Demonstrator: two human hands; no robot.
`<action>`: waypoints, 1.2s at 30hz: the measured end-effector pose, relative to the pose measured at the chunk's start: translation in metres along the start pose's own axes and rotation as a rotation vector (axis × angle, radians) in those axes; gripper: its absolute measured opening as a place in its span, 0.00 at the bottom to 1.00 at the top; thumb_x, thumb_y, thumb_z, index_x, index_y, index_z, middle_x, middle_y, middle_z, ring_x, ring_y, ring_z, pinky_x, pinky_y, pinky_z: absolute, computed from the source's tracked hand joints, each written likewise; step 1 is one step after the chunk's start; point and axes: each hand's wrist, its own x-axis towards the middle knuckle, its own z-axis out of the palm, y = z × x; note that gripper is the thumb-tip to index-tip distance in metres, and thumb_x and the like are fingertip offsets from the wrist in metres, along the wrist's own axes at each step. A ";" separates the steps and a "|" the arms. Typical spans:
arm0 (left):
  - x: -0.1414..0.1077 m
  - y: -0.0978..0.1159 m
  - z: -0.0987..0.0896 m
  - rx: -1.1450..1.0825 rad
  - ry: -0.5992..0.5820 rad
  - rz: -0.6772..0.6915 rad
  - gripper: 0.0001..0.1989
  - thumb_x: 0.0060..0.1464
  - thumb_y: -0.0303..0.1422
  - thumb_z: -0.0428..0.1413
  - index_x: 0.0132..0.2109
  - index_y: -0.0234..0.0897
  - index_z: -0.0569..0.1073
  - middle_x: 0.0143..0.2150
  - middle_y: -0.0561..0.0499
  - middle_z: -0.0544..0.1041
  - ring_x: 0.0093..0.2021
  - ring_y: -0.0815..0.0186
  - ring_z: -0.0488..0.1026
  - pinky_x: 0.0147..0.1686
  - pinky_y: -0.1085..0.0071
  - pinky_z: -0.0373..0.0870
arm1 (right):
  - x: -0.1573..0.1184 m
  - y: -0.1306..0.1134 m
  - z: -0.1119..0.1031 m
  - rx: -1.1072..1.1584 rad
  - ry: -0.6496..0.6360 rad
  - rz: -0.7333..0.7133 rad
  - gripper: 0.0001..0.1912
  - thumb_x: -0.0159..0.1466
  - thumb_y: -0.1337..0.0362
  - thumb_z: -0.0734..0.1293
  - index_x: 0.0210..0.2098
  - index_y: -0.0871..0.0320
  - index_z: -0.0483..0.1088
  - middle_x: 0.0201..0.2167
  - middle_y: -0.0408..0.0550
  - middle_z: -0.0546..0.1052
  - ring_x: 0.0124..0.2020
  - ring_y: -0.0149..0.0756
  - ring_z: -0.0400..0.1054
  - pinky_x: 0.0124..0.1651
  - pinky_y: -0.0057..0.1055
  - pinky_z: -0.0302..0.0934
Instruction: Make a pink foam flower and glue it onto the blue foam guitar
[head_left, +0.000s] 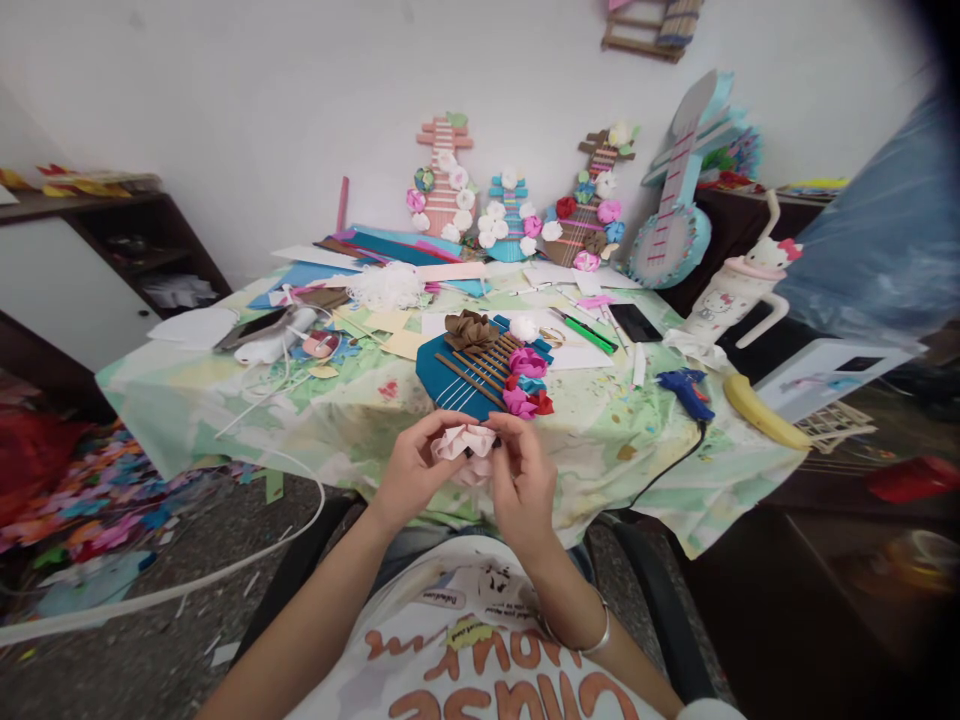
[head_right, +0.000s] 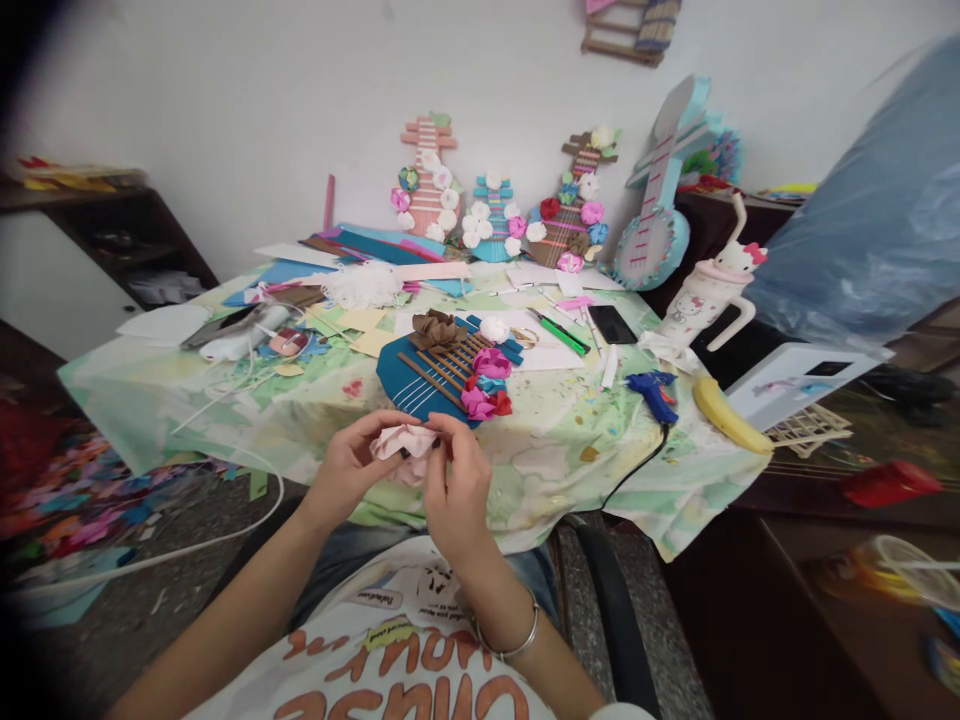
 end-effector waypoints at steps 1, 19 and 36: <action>0.000 0.000 0.000 -0.014 0.000 -0.001 0.12 0.49 0.30 0.58 0.43 0.36 0.73 0.41 0.49 0.76 0.42 0.63 0.73 0.42 0.71 0.68 | 0.000 0.000 0.000 -0.010 0.005 -0.005 0.16 0.63 0.72 0.57 0.47 0.53 0.67 0.43 0.48 0.74 0.45 0.35 0.69 0.50 0.35 0.62; 0.002 -0.009 -0.009 -0.110 -0.044 -0.025 0.12 0.50 0.29 0.60 0.43 0.38 0.74 0.40 0.51 0.76 0.40 0.66 0.72 0.39 0.75 0.66 | 0.000 0.001 0.001 -0.026 -0.016 -0.046 0.13 0.63 0.71 0.61 0.45 0.55 0.69 0.41 0.48 0.76 0.40 0.32 0.72 0.42 0.30 0.68; 0.002 -0.011 -0.009 -0.156 -0.113 0.017 0.12 0.47 0.29 0.62 0.42 0.36 0.76 0.39 0.48 0.76 0.39 0.66 0.71 0.38 0.74 0.67 | 0.002 -0.003 -0.001 -0.034 -0.003 0.009 0.04 0.62 0.68 0.63 0.34 0.58 0.70 0.30 0.45 0.75 0.31 0.31 0.70 0.35 0.28 0.66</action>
